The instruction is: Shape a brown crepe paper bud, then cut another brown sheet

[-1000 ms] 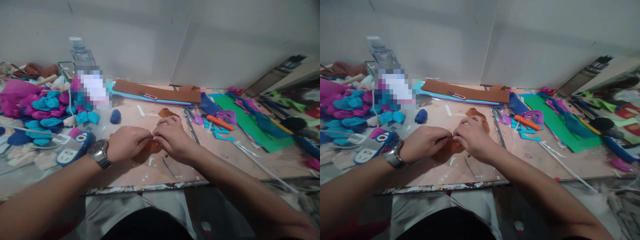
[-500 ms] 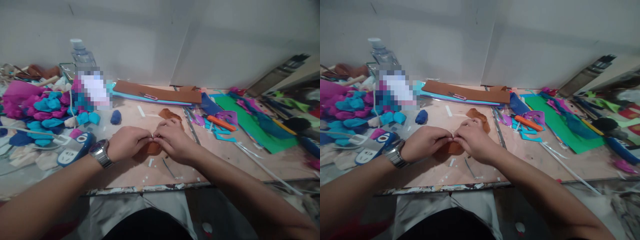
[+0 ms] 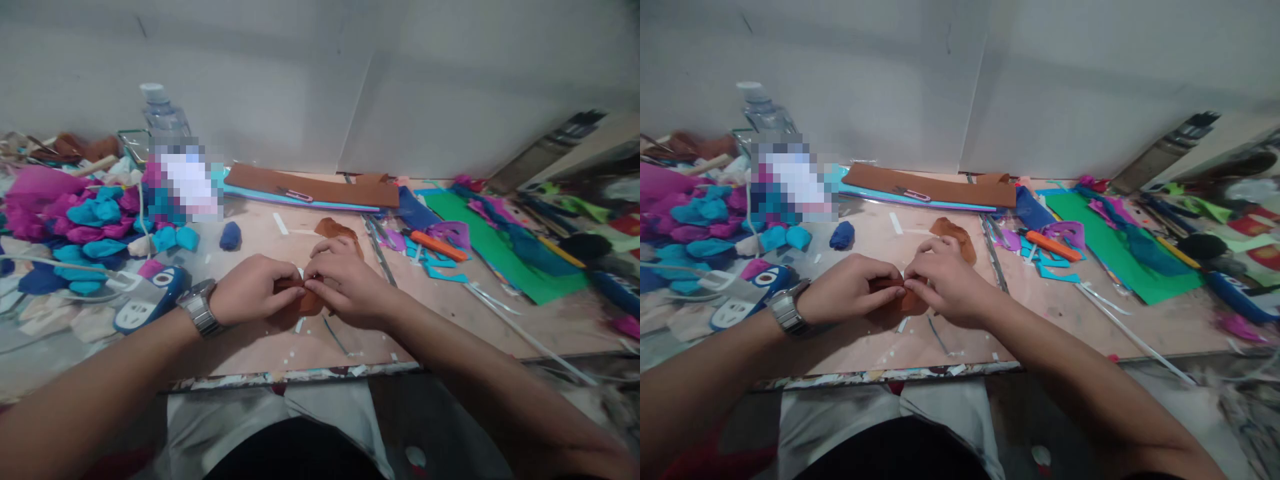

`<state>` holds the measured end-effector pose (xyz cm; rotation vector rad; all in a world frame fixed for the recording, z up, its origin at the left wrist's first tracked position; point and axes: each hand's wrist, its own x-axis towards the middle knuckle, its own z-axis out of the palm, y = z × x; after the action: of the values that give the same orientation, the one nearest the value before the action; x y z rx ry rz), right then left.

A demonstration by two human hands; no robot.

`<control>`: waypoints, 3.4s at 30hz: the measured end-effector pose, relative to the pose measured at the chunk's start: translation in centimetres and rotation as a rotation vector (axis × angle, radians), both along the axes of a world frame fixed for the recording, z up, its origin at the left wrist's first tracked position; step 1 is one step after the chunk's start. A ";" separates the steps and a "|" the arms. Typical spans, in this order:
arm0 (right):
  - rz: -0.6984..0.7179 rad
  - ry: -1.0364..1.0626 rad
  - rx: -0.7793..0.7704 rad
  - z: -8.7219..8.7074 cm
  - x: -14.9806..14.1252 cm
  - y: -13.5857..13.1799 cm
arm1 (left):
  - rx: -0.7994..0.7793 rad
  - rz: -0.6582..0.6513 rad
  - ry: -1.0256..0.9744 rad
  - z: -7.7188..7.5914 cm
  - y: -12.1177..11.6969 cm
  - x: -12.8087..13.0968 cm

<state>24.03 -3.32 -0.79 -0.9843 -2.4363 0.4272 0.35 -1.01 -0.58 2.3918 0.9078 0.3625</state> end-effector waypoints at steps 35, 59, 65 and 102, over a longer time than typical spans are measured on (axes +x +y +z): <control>0.015 0.042 0.054 -1.1 0.1 0.3 | -0.147 -0.053 0.000 0.5 0.1 -0.1; 0.092 0.086 0.068 -1.2 1.2 1.2 | -0.646 -0.260 0.065 -0.3 2.1 -1.2; 0.086 0.133 0.085 -1.0 1.4 1.5 | -0.743 -0.298 0.050 0.0 2.1 -1.3; 0.034 0.040 0.057 -1.1 -0.1 0.5 | -0.428 -0.105 -0.100 -1.3 1.2 0.0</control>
<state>23.93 -2.81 -1.91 -0.9029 -2.4189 0.3832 0.31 0.23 -1.90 1.9996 0.7270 0.2183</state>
